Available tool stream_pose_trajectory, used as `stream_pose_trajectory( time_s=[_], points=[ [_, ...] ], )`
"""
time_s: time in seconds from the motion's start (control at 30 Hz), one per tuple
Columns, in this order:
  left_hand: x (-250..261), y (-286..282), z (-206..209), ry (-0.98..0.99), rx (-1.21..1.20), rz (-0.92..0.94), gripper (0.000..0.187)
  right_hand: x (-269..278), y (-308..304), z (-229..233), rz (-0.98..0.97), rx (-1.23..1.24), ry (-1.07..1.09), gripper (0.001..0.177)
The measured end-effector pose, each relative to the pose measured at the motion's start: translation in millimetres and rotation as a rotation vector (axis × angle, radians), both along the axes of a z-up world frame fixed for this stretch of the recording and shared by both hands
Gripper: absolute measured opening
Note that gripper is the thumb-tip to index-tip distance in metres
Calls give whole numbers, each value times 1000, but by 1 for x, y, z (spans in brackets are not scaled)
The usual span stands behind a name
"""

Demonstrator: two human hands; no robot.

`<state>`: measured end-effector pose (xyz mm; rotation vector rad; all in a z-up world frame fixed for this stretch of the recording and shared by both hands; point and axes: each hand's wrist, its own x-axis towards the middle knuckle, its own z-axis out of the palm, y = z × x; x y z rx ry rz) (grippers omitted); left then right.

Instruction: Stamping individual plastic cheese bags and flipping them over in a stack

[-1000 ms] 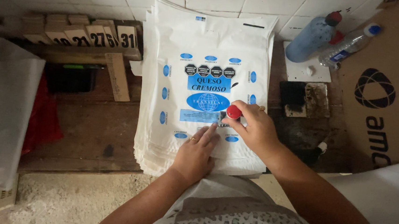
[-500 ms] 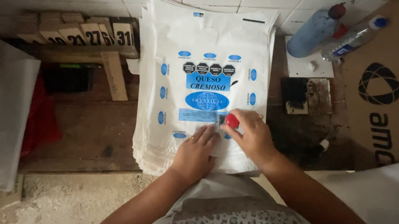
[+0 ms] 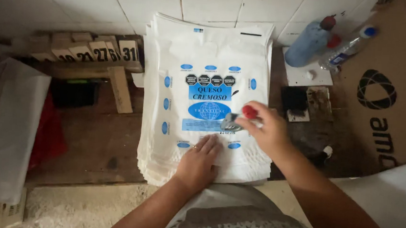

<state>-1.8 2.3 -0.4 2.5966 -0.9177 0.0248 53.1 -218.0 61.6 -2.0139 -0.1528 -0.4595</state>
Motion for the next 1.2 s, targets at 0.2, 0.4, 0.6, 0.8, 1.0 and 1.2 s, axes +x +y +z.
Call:
stream_pose_trajectory(
  time_s=[0.2, 0.4, 0.6, 0.8, 1.0, 1.2],
  points=[
    [-1, 4, 2, -59, -67, 3, 65, -19, -29, 32, -120, 176, 120, 47],
    [-2, 34, 158, 762, -683, -339, 56, -45, -61, 41, -182, 112, 83, 40],
    [-10, 57, 252, 844, -934, -840, 38, -50, -92, 14, -287, 103, 148, 38],
    [-10, 60, 202, 680, -848, -700, 13, -60, -83, 33, -329, 95, 136, 36],
    [27, 59, 3, 230, -60, -162, 56, -71, -95, 28, -348, 23, 160, 39],
    [33, 54, 15, 116, -157, -155, 22, -86, -78, 52, -358, 2, 178, 41]
  ],
)
